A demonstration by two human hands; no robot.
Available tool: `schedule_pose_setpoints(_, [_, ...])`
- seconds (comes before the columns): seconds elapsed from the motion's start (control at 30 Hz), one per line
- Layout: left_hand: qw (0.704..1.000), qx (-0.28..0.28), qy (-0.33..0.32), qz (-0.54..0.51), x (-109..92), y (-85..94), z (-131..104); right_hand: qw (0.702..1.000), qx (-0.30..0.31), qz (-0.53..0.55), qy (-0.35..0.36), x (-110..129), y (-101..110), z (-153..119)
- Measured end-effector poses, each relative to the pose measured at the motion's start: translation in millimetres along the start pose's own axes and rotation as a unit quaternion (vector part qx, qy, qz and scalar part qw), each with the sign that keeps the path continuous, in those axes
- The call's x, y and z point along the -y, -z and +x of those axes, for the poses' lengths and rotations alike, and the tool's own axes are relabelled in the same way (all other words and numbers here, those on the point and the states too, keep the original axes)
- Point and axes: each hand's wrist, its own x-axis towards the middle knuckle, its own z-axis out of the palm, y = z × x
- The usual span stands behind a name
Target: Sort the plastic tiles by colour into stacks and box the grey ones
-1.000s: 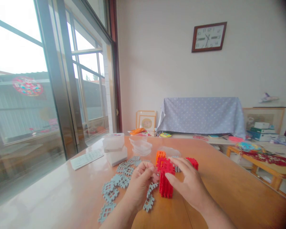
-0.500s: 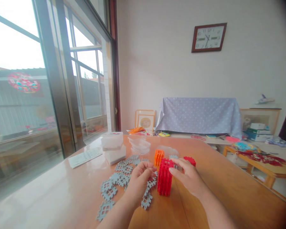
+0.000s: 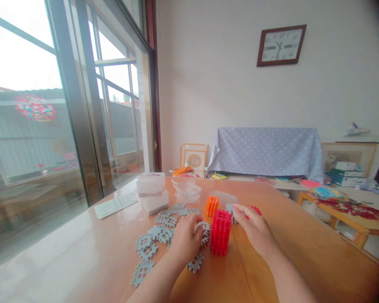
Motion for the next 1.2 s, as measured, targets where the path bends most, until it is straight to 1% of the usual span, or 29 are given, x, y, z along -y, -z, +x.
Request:
schedule_pose_setpoints(0.07, [0.995, 0.032, -0.034, 0.084, 0, 0.6, -2, 1.0, -0.014, -0.009, 0.0, -1, -1, 0])
schedule_pose_setpoints(0.2, [0.98, 0.1, -0.072, 0.154, 3, -2.8, -6, 0.999, -0.025, -0.029, -0.004, -1, -1, 0])
schedule_pose_setpoints(0.33, [0.97, 0.145, -0.062, 0.183, 9, -3.7, -9, 0.999, -0.034, -0.027, -0.016, -3, -1, 0])
schedule_pose_setpoints(0.4, [0.968, 0.152, -0.051, 0.194, 11, -1.2, -8, 0.999, -0.039, -0.027, -0.019, -4, 0, 1])
schedule_pose_setpoints(0.5, [0.964, 0.145, -0.023, 0.221, 12, 4.6, -3, 0.998, -0.044, -0.03, -0.015, -7, 0, 1])
schedule_pose_setpoints(0.63, [0.962, 0.102, 0.02, 0.254, 18, 12.5, 5, 0.998, -0.047, -0.036, -0.003, -9, -1, 1])
schedule_pose_setpoints(0.8, [0.971, 0.017, 0.072, 0.226, 39, 22.3, 11, 0.998, -0.048, -0.04, -0.01, -9, 0, 1])
schedule_pose_setpoints(0.93, [0.979, -0.056, 0.129, 0.145, 61, 28.9, 16, 0.998, -0.046, -0.041, -0.013, -9, 0, 0])
schedule_pose_setpoints(1.0, [0.981, -0.099, 0.155, 0.061, 71, 30.7, 20, 0.997, -0.051, -0.05, -0.01, -8, 1, 0])
schedule_pose_setpoints(1.1, [0.97, -0.15, 0.185, -0.05, 81, 31.9, 24, 0.997, -0.06, -0.054, -0.007, -8, 1, 0])
schedule_pose_setpoints(1.2, [0.963, -0.171, 0.193, -0.072, 87, 33.1, 26, 0.997, -0.061, -0.052, -0.007, -9, 1, 0])
